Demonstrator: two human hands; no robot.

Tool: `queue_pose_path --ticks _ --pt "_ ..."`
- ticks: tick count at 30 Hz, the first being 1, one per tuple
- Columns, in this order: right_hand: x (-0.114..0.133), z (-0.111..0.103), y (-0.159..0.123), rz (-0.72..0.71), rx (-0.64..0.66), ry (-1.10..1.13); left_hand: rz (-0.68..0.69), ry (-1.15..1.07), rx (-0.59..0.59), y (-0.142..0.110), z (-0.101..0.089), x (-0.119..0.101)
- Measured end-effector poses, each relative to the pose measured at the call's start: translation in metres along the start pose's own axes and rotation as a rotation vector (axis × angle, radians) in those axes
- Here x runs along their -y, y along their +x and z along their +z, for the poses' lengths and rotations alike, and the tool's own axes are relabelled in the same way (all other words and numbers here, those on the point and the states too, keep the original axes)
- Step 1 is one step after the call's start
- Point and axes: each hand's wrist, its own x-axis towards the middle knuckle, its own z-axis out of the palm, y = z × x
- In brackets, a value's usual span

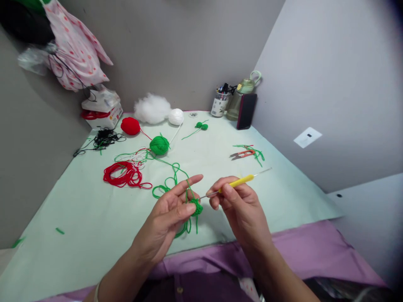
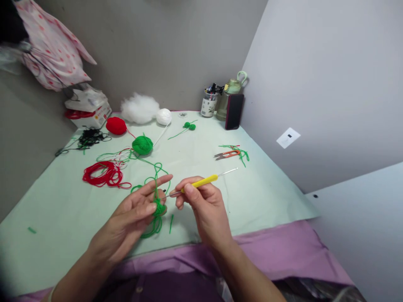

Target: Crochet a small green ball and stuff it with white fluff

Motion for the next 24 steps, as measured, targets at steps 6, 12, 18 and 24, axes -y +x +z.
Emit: queue_pose_path --ticks 6,12,18,24 --pt "-0.002 0.0 -0.002 -0.006 0.015 -0.016 -0.031 0.008 -0.002 -0.003 0.001 -0.001" --pt "0.004 -0.002 0.002 0.048 0.002 0.009 -0.061 -0.036 0.049 -0.002 -0.001 -0.003" --pt "-0.002 -0.001 -0.002 0.006 0.083 -0.015 0.143 0.191 -0.036 0.0 0.005 0.004" --pt "-0.012 0.001 -0.006 -0.307 0.061 -0.312 0.233 0.426 -0.07 -0.002 0.002 0.009"
